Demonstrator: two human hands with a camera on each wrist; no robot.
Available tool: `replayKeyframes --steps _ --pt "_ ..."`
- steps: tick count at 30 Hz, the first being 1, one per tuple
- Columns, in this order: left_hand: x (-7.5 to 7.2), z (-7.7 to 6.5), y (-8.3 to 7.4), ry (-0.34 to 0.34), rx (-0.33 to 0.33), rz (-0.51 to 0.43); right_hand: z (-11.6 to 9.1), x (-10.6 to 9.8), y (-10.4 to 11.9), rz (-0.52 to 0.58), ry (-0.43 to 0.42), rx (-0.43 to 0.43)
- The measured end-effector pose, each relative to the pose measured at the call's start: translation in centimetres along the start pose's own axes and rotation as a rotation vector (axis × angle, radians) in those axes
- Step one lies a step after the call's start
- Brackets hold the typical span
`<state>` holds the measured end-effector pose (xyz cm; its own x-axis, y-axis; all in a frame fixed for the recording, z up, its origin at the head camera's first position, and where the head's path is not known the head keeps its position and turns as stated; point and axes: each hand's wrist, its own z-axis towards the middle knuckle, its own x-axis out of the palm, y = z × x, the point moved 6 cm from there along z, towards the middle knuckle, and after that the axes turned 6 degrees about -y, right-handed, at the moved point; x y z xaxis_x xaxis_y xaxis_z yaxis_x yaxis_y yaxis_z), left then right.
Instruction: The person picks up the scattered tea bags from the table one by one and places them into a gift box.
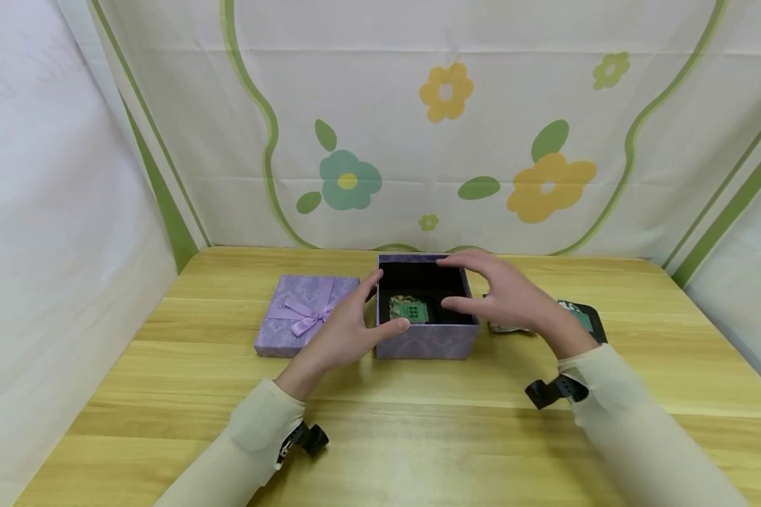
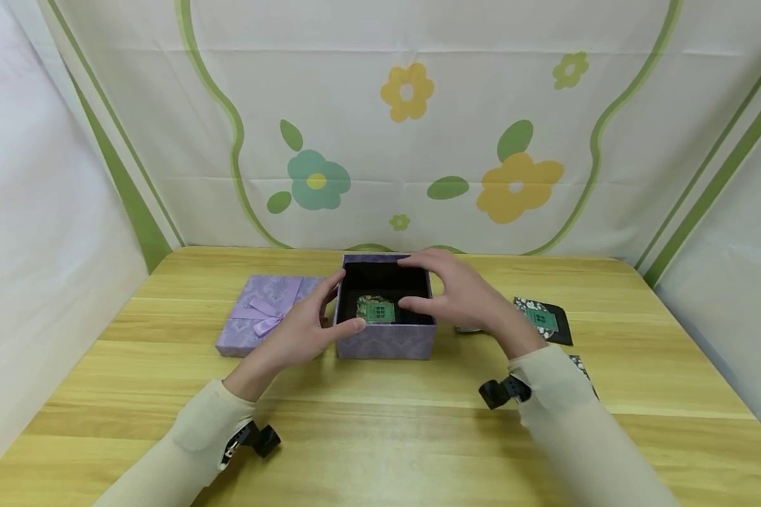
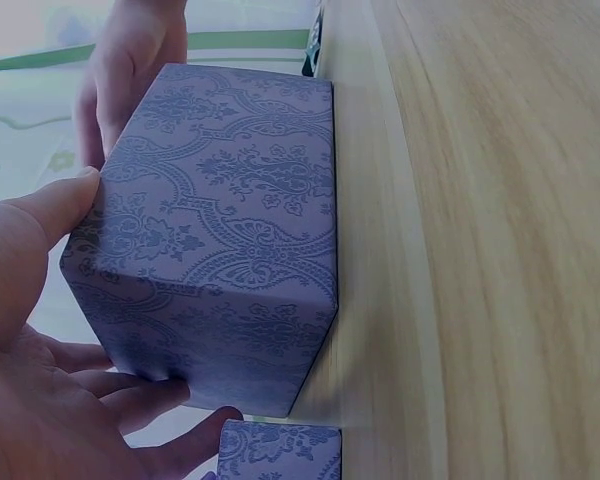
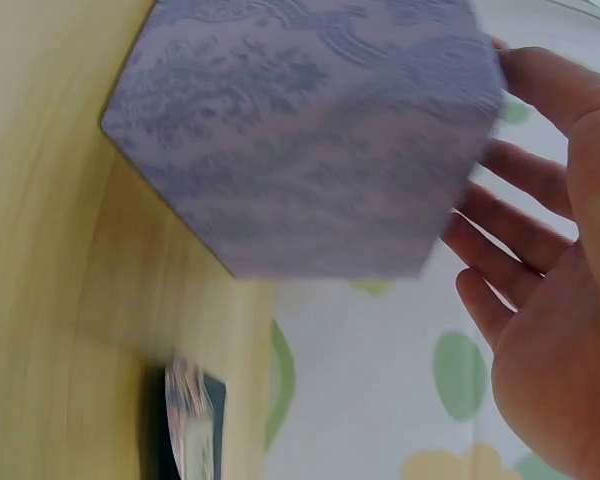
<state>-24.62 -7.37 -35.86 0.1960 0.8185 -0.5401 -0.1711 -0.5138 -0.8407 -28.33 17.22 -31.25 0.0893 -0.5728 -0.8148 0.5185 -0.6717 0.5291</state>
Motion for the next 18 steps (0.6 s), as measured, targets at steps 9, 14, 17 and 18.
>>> replayKeyframes --steps 9,14,17,18 --pt "-0.1 -0.3 0.2 -0.011 -0.01 -0.008 -4.5 -3.3 -1.5 -0.022 -0.103 0.017" --pt "0.0 -0.3 0.2 -0.01 -0.004 -0.008 -6.6 -4.7 -2.6 -0.057 -0.13 0.015" --pt "0.0 -0.3 0.3 -0.011 -0.007 -0.007 -7.5 -5.3 -3.1 -0.069 -0.146 0.016" --pt "-0.1 -0.3 0.3 -0.013 -0.01 -0.006 -7.7 -5.4 -3.3 -0.073 -0.151 0.016"
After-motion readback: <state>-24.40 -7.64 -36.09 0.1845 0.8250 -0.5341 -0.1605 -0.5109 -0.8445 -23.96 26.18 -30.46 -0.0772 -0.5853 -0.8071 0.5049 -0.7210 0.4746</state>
